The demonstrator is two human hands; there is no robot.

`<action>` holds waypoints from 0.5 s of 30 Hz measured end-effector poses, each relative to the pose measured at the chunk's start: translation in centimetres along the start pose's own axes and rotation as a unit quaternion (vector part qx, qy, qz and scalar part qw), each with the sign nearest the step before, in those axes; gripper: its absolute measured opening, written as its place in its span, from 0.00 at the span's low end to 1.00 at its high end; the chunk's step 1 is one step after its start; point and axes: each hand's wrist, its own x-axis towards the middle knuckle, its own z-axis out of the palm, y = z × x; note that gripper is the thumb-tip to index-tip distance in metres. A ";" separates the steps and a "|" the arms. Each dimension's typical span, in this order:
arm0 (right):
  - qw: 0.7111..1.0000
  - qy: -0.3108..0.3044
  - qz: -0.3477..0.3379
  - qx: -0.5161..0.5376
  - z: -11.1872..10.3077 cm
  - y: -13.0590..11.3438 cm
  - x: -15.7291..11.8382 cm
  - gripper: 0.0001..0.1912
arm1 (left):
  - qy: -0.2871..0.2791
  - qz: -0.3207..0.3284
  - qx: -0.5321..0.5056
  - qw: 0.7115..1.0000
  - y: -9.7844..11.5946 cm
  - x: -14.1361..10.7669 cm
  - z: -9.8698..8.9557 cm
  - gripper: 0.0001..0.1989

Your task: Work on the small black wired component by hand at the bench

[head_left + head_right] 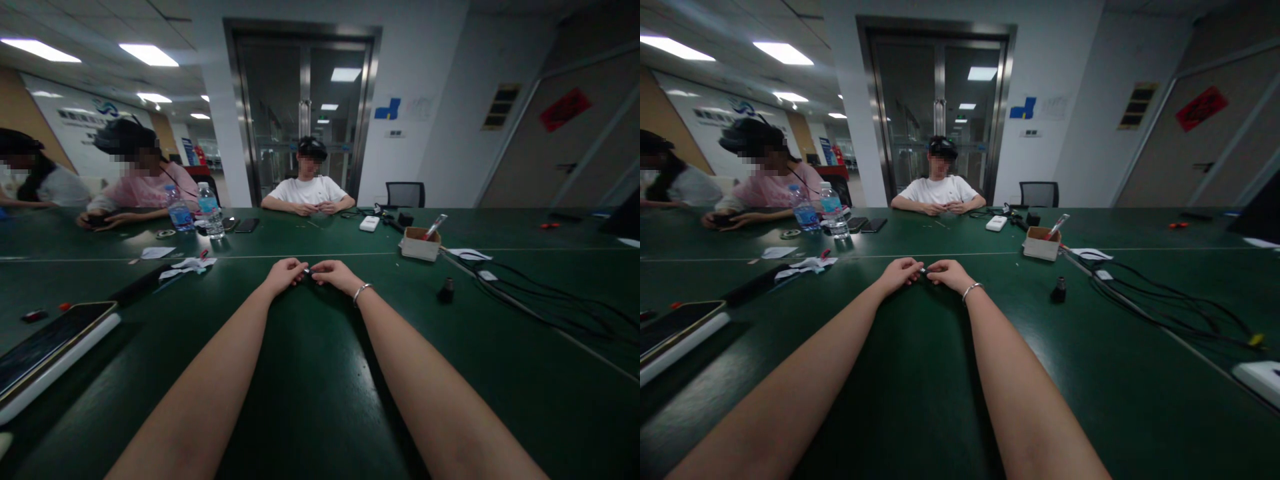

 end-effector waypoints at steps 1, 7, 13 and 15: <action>1.000 -0.002 -0.002 -0.008 0.1 0.0 0.1 0.10 | 0.003 0.009 0.009 1.000 0.1 -0.1 0.0 0.18; 0.997 0.016 -0.043 -0.063 1.0 0.1 0.4 0.13 | 0.049 0.119 0.136 0.982 1.5 -0.7 0.2 0.17; 0.984 0.055 -0.059 -0.157 1.7 0.4 0.4 0.13 | 0.036 0.177 0.217 0.959 2.1 -0.7 0.3 0.14; 0.981 0.056 -0.055 -0.178 1.7 0.4 0.3 0.12 | 0.019 0.166 0.195 0.966 1.9 -0.6 0.3 0.14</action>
